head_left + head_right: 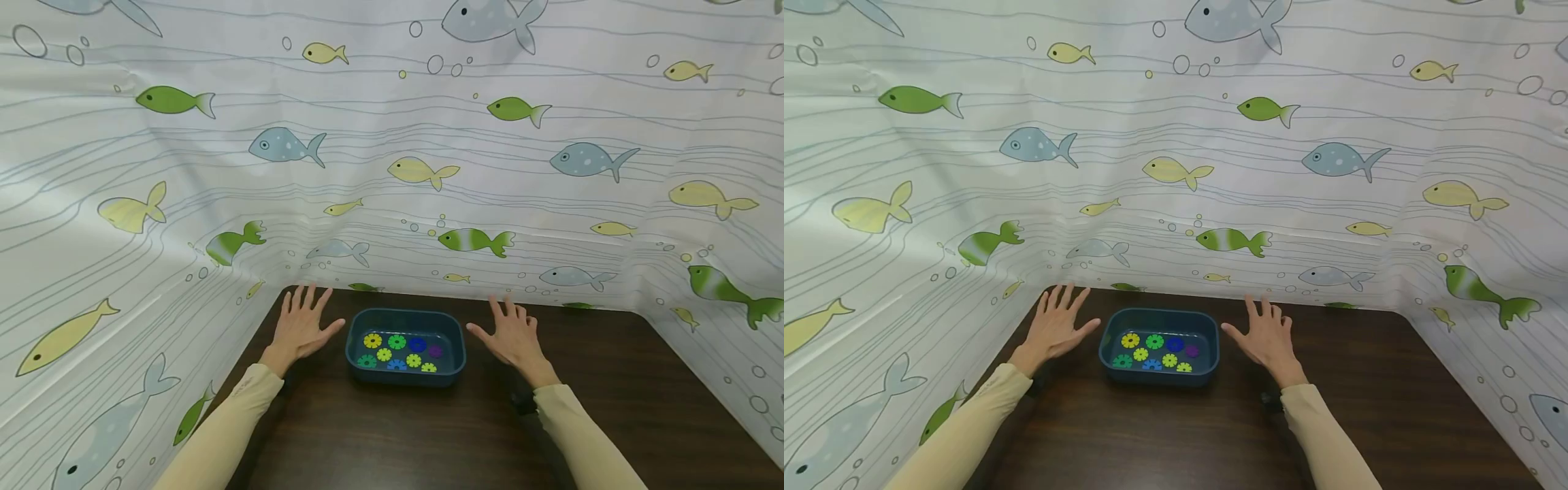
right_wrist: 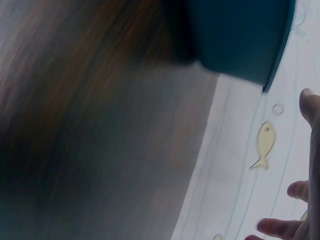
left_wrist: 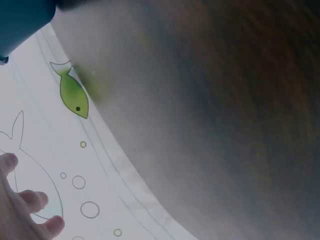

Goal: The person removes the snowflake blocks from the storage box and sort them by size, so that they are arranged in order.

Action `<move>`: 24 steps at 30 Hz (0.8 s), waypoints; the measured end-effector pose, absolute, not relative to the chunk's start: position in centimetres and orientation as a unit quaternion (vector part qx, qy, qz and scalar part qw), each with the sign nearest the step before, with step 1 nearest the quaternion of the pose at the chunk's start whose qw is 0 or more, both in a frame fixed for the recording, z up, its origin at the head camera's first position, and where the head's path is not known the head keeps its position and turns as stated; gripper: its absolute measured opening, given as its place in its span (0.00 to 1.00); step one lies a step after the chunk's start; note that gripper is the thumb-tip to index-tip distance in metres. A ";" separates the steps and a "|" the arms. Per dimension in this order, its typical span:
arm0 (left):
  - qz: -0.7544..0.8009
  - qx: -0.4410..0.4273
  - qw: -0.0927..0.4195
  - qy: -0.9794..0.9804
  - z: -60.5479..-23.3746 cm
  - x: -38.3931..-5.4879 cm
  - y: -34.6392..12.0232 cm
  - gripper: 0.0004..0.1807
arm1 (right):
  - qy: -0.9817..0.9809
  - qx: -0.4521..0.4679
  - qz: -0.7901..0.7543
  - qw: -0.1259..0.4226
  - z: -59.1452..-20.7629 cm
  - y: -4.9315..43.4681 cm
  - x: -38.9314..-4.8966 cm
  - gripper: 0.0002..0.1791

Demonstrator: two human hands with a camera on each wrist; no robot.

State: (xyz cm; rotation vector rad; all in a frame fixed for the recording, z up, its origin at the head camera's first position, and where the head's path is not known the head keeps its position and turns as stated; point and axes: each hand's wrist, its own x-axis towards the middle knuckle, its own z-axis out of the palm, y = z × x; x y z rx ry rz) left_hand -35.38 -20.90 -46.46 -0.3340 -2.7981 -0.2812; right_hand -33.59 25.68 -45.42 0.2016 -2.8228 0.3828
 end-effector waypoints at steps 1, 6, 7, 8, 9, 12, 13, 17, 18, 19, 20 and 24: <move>-0.103 -0.116 0.156 -0.976 -46.4 -35.4 -20.9 0.50 | -0.976 0.073 0.144 0.144 -45.3 25.3 -33.5 0.54; -0.153 -0.118 0.167 -0.967 -46.4 -35.1 -20.7 0.50 | -0.966 0.095 0.196 0.140 -44.7 23.3 -33.3 0.51; -0.165 -0.119 0.167 -0.965 -46.4 -35.1 -20.6 0.49 | -0.963 0.099 0.206 0.139 -44.6 22.9 -33.2 0.50; -0.180 -0.120 0.165 -0.962 -46.4 -35.0 -20.5 0.50 | -0.961 0.103 0.216 0.137 -44.5 22.5 -33.2 0.49; -0.195 -0.120 0.161 -0.960 -46.3 -34.9 -20.3 0.50 | -0.959 0.108 0.226 0.134 -44.4 22.1 -33.1 0.47; -0.245 -0.118 0.135 -0.953 -46.0 -34.5 -20.0 0.52 | -0.952 0.128 0.249 0.127 -44.2 20.8 -32.8 0.42; -0.265 -0.116 0.122 -0.949 -45.8 -34.3 -19.8 0.53 | -0.949 0.138 0.255 0.124 -44.1 20.3 -32.7 0.40; -0.340 -0.119 0.073 -0.930 -45.3 -33.8 -19.1 0.54 | -0.945 0.171 0.260 0.105 -44.0 18.6 -32.7 0.33; -0.356 -0.123 0.061 -0.924 -45.2 -33.7 -18.8 0.54 | -0.945 0.175 0.259 0.098 -44.1 18.1 -32.7 0.31; -0.366 -0.129 0.050 -0.920 -45.2 -33.5 -18.6 0.54 | -0.945 0.178 0.259 0.089 -44.1 17.7 -32.7 0.29; -0.373 -0.135 0.040 -0.917 -45.3 -33.4 -18.3 0.54 | -0.946 0.181 0.255 0.082 -44.3 17.3 -32.8 0.28; -0.395 -0.155 -0.001 -0.905 -45.9 -32.9 -17.3 0.54 | -0.951 0.190 0.239 0.045 -44.9 15.7 -33.1 0.25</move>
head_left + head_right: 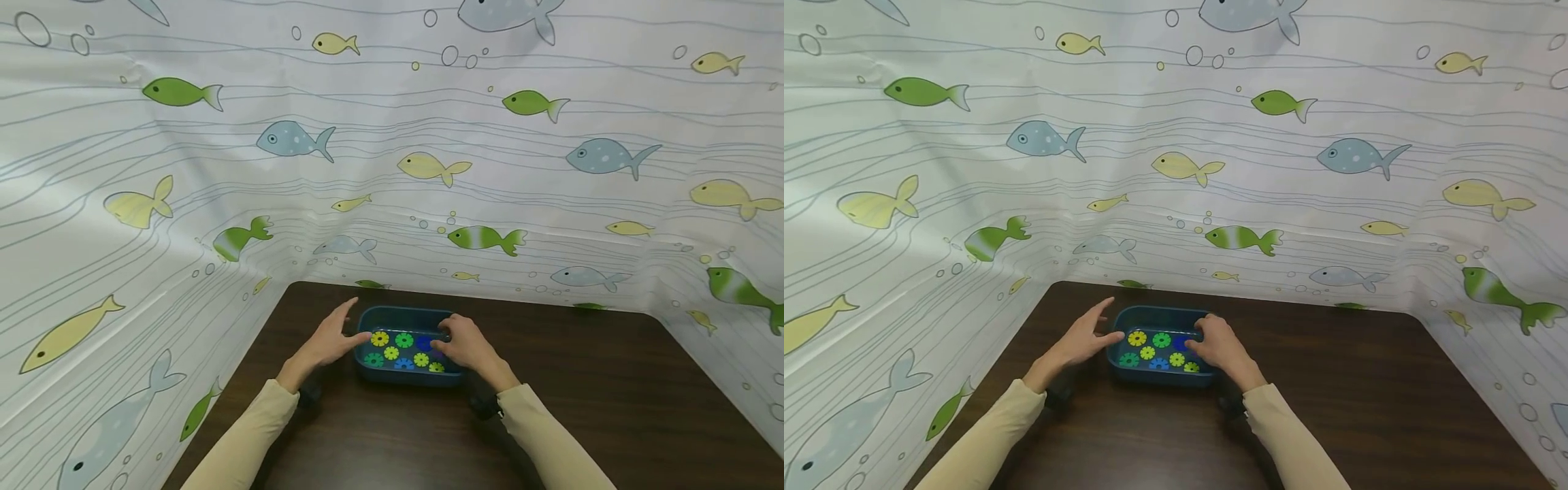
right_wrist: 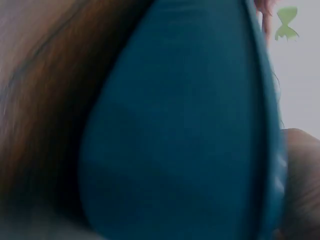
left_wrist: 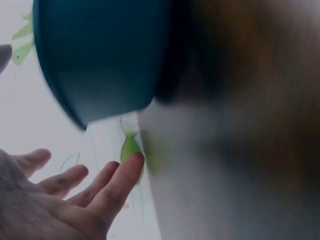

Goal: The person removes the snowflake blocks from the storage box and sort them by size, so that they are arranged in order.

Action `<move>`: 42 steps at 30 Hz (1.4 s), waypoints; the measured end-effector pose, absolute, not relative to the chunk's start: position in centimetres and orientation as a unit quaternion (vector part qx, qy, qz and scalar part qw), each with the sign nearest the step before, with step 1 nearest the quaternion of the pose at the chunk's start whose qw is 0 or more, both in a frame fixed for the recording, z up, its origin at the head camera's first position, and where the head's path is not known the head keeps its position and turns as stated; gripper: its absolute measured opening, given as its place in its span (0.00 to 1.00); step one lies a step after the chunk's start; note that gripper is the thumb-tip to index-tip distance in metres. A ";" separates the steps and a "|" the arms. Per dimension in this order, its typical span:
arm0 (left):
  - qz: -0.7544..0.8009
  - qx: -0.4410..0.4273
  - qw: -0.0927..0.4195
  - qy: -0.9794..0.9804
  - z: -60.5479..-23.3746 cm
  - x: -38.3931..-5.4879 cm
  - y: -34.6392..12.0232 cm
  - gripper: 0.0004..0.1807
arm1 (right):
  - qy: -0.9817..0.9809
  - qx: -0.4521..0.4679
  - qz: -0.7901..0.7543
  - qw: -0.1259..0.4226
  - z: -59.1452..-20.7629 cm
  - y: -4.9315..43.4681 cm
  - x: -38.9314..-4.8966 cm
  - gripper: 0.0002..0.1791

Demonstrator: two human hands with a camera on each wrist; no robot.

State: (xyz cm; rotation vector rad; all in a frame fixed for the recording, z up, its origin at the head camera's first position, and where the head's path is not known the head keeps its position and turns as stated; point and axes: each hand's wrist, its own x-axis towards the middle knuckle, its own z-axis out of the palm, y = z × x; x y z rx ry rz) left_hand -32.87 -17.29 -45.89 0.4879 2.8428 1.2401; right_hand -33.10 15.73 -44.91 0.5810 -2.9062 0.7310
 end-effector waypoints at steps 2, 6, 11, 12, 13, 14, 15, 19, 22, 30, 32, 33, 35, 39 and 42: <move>0.396 0.159 0.013 0.904 -46.2 -32.6 -16.8 0.56 | -0.953 0.197 0.228 0.032 -45.2 15.1 -33.3 0.24; 0.393 0.156 0.020 0.906 -46.8 -32.4 -16.0 0.60 | -0.957 0.200 0.210 0.017 -45.6 13.8 -34.0 0.18; 0.394 0.150 0.035 0.906 -47.1 -32.2 -15.4 0.65 | -0.961 0.179 0.210 0.004 -46.2 12.9 -34.5 0.17; 0.394 0.150 0.040 0.906 -47.2 -32.1 -15.3 0.66 | -0.962 0.174 0.210 0.001 -46.3 12.8 -34.6 0.19; 0.395 0.150 0.044 0.905 -47.2 -32.1 -15.2 0.66 | -0.963 0.170 0.210 0.000 -46.4 12.7 -34.7 0.21; 0.395 0.149 0.049 0.905 -47.2 -32.0 -15.1 0.67 | -0.964 0.167 0.209 -0.001 -46.4 12.5 -34.7 0.23; 0.397 0.150 0.052 0.904 -47.2 -32.0 -15.1 0.68 | -0.965 0.163 0.207 -0.003 -46.4 12.4 -34.7 0.24; 0.405 0.153 0.063 0.899 -47.2 -31.8 -14.9 0.70 | -0.967 0.151 0.208 -0.011 -46.4 12.1 -34.8 0.24; 0.412 0.153 0.070 0.896 -47.3 -31.7 -14.9 0.72 | -0.969 0.140 0.203 -0.013 -46.4 11.8 -34.8 0.22; 0.428 0.151 0.072 0.888 -47.8 -31.6 -15.1 0.74 | -0.971 0.103 0.212 -0.027 -46.4 11.0 -35.1 0.15; 0.433 0.150 0.072 0.886 -47.9 -31.6 -15.1 0.74 | -0.972 0.090 0.215 -0.032 -46.3 10.8 -35.2 0.17; 0.436 0.149 0.072 0.885 -48.0 -31.6 -15.1 0.74 | -0.972 0.084 0.219 -0.036 -46.3 10.7 -35.2 0.19; 0.440 0.146 0.071 0.883 -48.1 -31.6 -15.1 0.74 | -0.972 0.074 0.220 -0.040 -46.2 10.6 -35.3 0.23; 0.443 0.143 0.071 0.882 -48.4 -31.7 -15.1 0.73 | -0.971 0.058 0.225 -0.050 -46.3 10.4 -35.5 0.28; 0.446 0.143 0.074 0.880 -48.7 -31.7 -15.1 0.74 | -0.970 0.050 0.231 -0.054 -46.5 10.4 -35.6 0.28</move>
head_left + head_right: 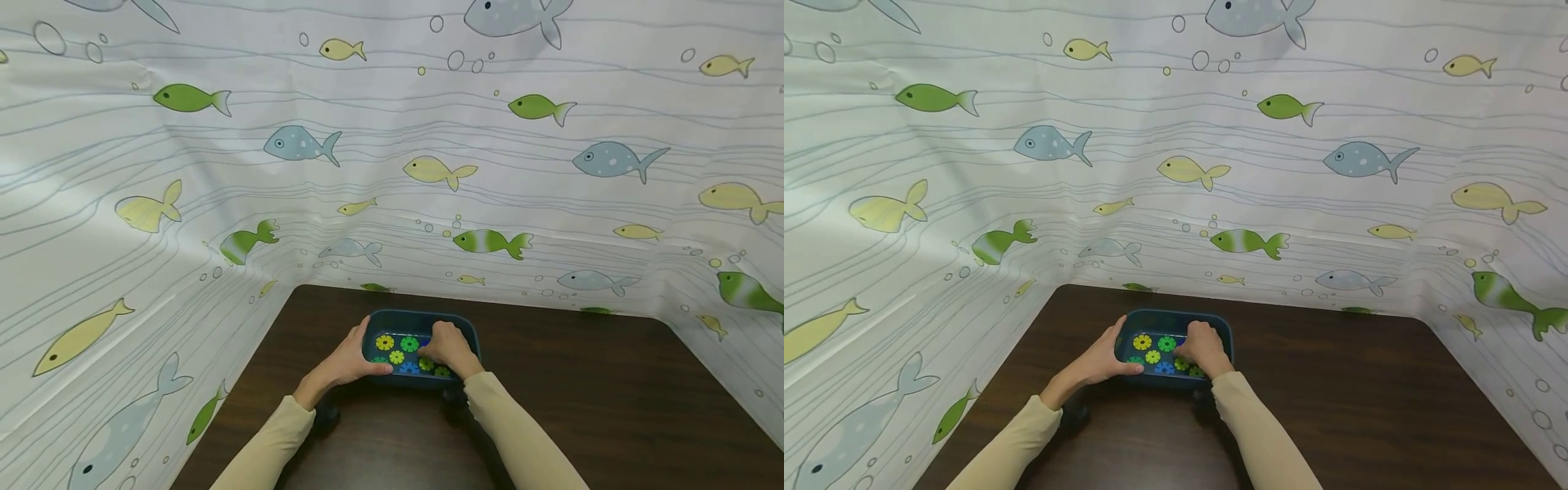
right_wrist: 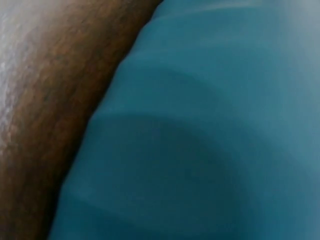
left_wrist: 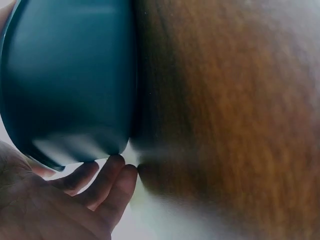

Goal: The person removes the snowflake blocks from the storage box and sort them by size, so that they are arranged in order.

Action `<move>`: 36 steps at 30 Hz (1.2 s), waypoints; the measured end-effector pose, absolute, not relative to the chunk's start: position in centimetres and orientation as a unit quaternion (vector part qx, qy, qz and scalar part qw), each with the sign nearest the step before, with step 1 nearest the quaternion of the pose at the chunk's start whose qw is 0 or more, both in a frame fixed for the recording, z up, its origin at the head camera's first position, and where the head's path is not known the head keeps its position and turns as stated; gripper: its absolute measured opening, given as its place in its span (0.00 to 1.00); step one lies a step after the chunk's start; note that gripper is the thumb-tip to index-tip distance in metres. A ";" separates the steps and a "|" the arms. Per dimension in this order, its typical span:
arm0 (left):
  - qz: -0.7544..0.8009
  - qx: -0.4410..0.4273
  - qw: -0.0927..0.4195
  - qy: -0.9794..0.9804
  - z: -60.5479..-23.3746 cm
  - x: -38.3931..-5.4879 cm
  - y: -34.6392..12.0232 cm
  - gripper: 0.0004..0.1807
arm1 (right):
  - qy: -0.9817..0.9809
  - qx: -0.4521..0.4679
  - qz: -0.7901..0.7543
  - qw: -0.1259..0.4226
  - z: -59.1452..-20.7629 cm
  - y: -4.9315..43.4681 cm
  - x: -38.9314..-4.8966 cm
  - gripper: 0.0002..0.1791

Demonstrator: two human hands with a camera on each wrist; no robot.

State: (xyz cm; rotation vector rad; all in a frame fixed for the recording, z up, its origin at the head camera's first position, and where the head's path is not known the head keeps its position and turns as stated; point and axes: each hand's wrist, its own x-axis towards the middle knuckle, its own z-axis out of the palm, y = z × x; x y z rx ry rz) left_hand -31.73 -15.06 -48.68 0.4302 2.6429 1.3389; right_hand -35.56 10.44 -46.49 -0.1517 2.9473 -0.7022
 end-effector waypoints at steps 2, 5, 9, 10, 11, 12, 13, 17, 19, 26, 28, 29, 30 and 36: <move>0.446 0.146 0.076 0.880 -48.8 -31.8 -14.9 0.74 | 0.969 -0.047 -0.237 0.050 -46.6 10.6 -35.5 0.28; 0.444 0.148 0.077 0.881 -48.9 -31.8 -14.8 0.75 | 0.968 -0.048 -0.244 0.038 -46.7 10.7 -35.3 0.27; 0.438 0.144 0.076 0.884 -48.9 -31.6 -14.7 0.75 | 0.966 -0.056 -0.253 0.018 -46.4 10.8 -34.8 0.23; 0.438 0.143 0.075 0.884 -48.9 -31.6 -14.6 0.75 | 0.965 -0.058 -0.256 0.014 -46.3 10.9 -34.7 0.21; 0.437 0.141 0.075 0.885 -48.9 -31.6 -14.6 0.75 | 0.964 -0.061 -0.258 0.009 -46.2 10.9 -34.5 0.21; 0.437 0.139 0.075 0.885 -49.0 -31.6 -14.6 0.74 | 0.964 -0.063 -0.259 0.004 -46.1 11.0 -34.4 0.21; 0.437 0.138 0.074 0.886 -49.0 -31.6 -14.6 0.74 | 0.963 -0.066 -0.261 -0.002 -45.9 11.1 -34.3 0.23; 0.433 0.136 0.067 0.889 -49.0 -31.5 -14.7 0.75 | 0.959 -0.083 -0.271 -0.024 -45.4 11.6 -33.6 0.32; 0.432 0.134 0.065 0.890 -48.9 -31.5 -14.8 0.75 | 0.956 -0.093 -0.275 -0.041 -45.2 11.9 -33.2 0.27; 0.431 0.135 0.062 0.890 -48.8 -31.6 -15.0 0.75 | 0.951 -0.102 -0.276 -0.090 -44.7 13.2 -31.9 0.22; 0.428 0.134 0.061 0.891 -48.8 -31.6 -14.9 0.75 | 0.949 -0.101 -0.284 -0.094 -44.6 13.6 -31.6 0.23; 0.427 0.134 0.061 0.892 -48.8 -31.6 -14.9 0.75 | 0.948 -0.101 -0.286 -0.096 -44.5 13.8 -31.4 0.23; 0.426 0.134 0.061 0.893 -48.8 -31.6 -14.9 0.75 | 0.948 -0.101 -0.286 -0.100 -44.5 14.0 -31.3 0.23; 0.428 0.127 0.063 0.893 -48.6 -31.5 -14.9 0.74 | 0.943 -0.094 -0.300 -0.113 -43.9 15.5 -30.4 0.23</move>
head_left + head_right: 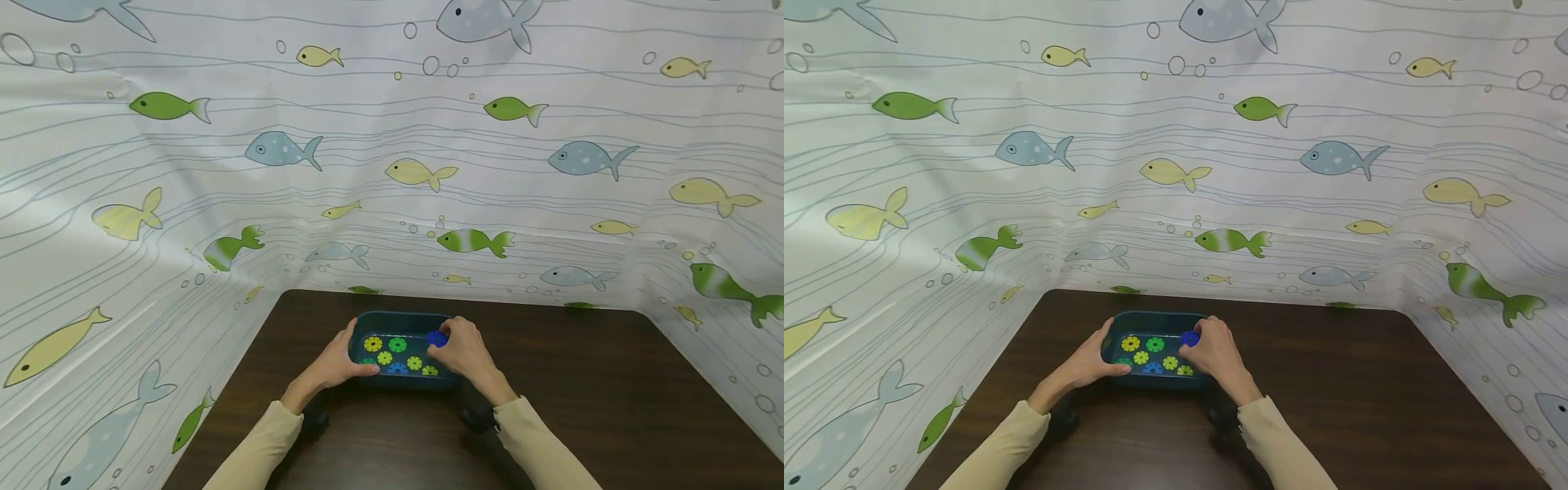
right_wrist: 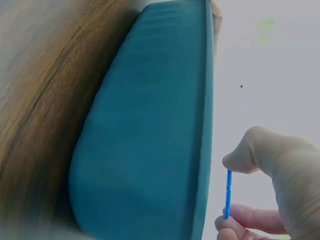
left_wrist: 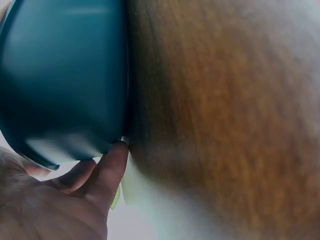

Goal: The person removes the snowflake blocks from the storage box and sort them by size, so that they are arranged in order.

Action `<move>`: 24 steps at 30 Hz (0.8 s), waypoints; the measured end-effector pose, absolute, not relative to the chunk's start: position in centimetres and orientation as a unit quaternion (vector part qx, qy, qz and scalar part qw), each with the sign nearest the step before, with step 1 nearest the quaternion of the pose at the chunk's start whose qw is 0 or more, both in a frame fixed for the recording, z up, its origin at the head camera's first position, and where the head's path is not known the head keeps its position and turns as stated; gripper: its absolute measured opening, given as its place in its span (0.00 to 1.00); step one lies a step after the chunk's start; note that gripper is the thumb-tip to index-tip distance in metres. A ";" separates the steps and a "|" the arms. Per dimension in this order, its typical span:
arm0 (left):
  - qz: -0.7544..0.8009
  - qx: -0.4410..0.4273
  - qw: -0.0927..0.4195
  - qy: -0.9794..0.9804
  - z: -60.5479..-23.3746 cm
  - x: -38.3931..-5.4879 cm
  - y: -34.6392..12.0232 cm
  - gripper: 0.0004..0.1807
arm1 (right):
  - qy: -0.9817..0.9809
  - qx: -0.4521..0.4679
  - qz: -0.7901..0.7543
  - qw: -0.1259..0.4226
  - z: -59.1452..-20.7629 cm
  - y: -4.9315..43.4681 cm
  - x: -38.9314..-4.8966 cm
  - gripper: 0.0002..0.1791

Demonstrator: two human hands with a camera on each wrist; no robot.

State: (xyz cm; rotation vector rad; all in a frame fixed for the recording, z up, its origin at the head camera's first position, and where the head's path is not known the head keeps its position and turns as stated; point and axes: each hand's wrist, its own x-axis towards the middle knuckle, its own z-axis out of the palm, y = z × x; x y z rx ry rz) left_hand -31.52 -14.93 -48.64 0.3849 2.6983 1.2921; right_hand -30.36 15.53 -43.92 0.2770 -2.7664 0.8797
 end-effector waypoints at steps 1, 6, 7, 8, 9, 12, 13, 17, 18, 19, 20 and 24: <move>0.428 0.126 0.063 0.893 -48.6 -31.5 -14.9 0.74 | -0.942 0.093 0.302 0.114 -43.8 15.8 -30.2 0.23; 0.426 0.129 0.060 0.894 -48.7 -31.6 -14.9 0.74 | -0.942 0.091 0.301 0.120 -43.5 17.5 -29.6 0.22; 0.427 0.129 0.061 0.893 -48.7 -31.6 -14.9 0.74 | -0.942 0.091 0.300 0.122 -43.5 17.8 -29.4 0.22; 0.426 0.129 0.061 0.893 -48.7 -31.6 -14.9 0.74 | -0.942 0.091 0.300 0.124 -43.5 18.2 -29.3 0.21; 0.426 0.128 0.062 0.894 -48.7 -31.6 -14.9 0.75 | -0.941 0.091 0.300 0.127 -43.5 18.5 -29.2 0.21; 0.424 0.125 0.063 0.895 -48.6 -31.5 -14.8 0.74 | -0.941 0.089 0.299 0.133 -43.6 19.5 -29.0 0.21; 0.422 0.124 0.062 0.896 -48.6 -31.5 -14.8 0.74 | -0.941 0.087 0.299 0.134 -43.7 19.8 -29.0 0.20; 0.415 0.120 0.059 0.900 -48.5 -31.4 -14.7 0.73 | -0.942 0.080 0.301 0.127 -43.9 20.9 -28.9 0.20; 0.413 0.119 0.058 0.901 -48.5 -31.4 -14.7 0.73 | -0.942 0.078 0.302 0.125 -44.0 21.2 -28.9 0.21; 0.412 0.119 0.056 0.902 -48.5 -31.4 -14.7 0.73 | -0.942 0.077 0.303 0.123 -44.0 21.4 -28.9 0.21; 0.410 0.119 0.055 0.903 -48.4 -31.4 -14.7 0.73 | -0.942 0.074 0.304 0.122 -44.1 21.6 -28.9 0.21; 0.407 0.120 0.056 0.904 -48.4 -31.4 -14.6 0.74 | -0.942 0.065 0.305 0.121 -44.3 22.4 -28.9 0.21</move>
